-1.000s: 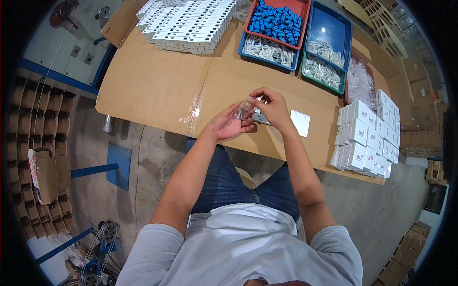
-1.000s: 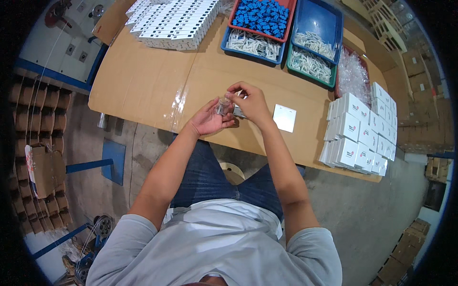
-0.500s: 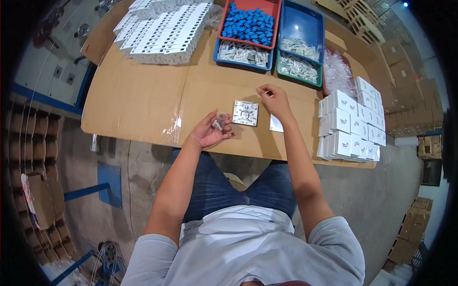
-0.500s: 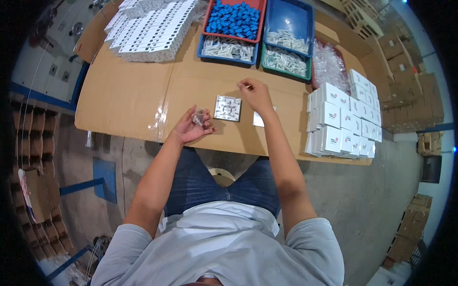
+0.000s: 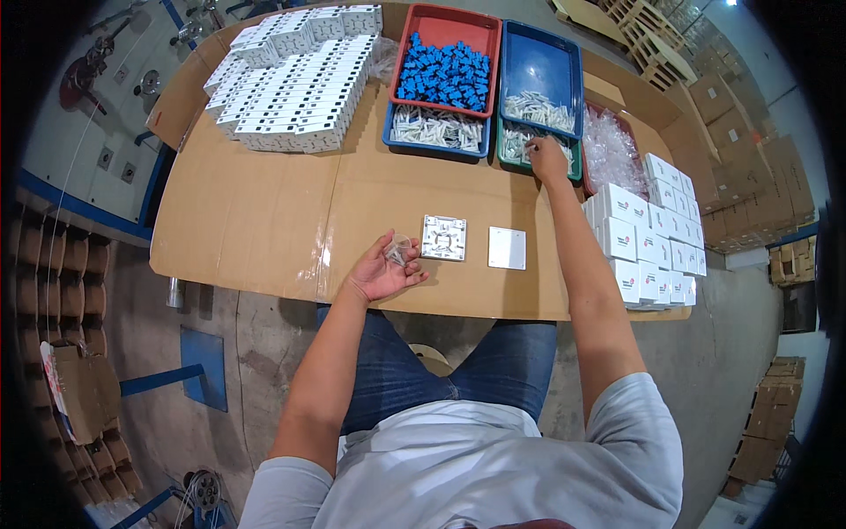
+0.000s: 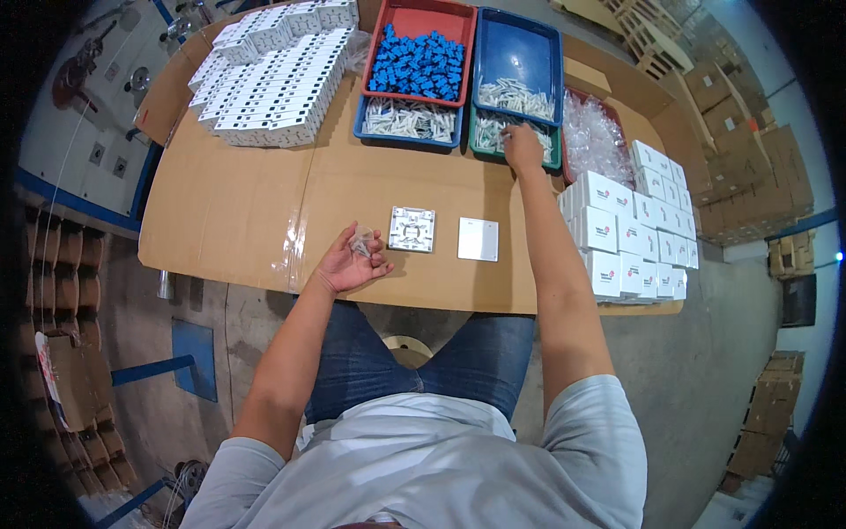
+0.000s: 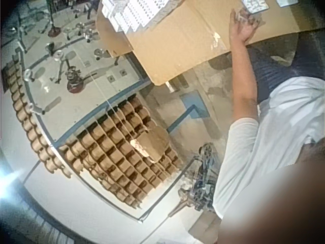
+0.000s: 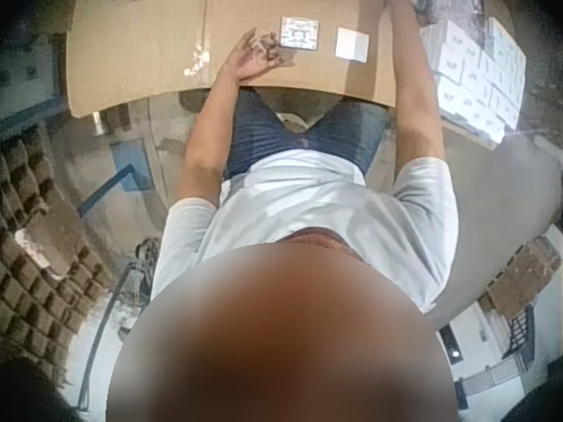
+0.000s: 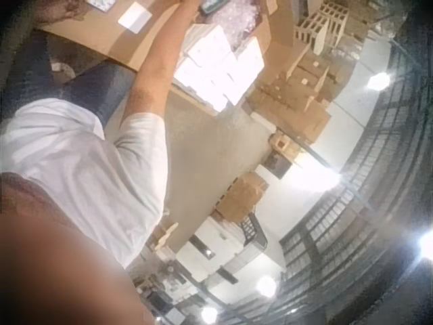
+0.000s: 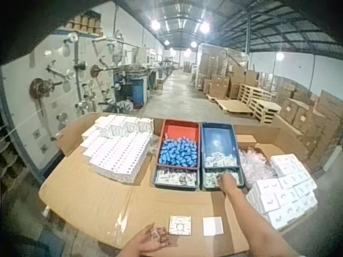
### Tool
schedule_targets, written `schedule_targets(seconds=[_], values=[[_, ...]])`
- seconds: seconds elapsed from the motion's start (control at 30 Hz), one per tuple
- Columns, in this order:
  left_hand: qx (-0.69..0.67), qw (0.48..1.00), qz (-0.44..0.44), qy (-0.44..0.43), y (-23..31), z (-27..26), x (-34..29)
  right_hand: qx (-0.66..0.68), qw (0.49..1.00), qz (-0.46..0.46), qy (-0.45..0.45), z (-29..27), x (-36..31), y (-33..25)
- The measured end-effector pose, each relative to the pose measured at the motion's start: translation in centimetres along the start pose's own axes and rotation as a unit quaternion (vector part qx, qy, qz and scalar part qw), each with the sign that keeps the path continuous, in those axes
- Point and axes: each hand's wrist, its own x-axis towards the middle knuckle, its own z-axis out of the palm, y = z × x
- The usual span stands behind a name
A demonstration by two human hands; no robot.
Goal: Assembling small electronic modules into white cardboard boxes and packing them with components.
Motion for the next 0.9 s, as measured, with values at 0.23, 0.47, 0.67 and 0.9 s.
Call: schedule_targets(seconds=[0.23, 0.47, 0.67, 0.9], values=[[0.01, 1.0, -0.001, -0.004, 0.4, -0.5, -0.1, 0.067, 0.993, -0.007, 0.093, -0.8, -0.2, 0.8], [-0.019, 0.999, 0.01, -0.026, 0.5, -0.2, 0.3, 0.475, 0.866, 0.036, -0.156, -5.5, -9.0, -10.3], [0.019, 0.999, 0.025, -0.02, 0.1, 0.5, 0.0, 0.442, 0.862, -0.017, -0.248, -7.8, -16.4, -19.6], [0.071, 0.996, 0.011, -0.049, -0.4, -1.3, 0.7, 0.278, 0.941, -0.125, -0.145, -7.2, -18.4, -22.4]])
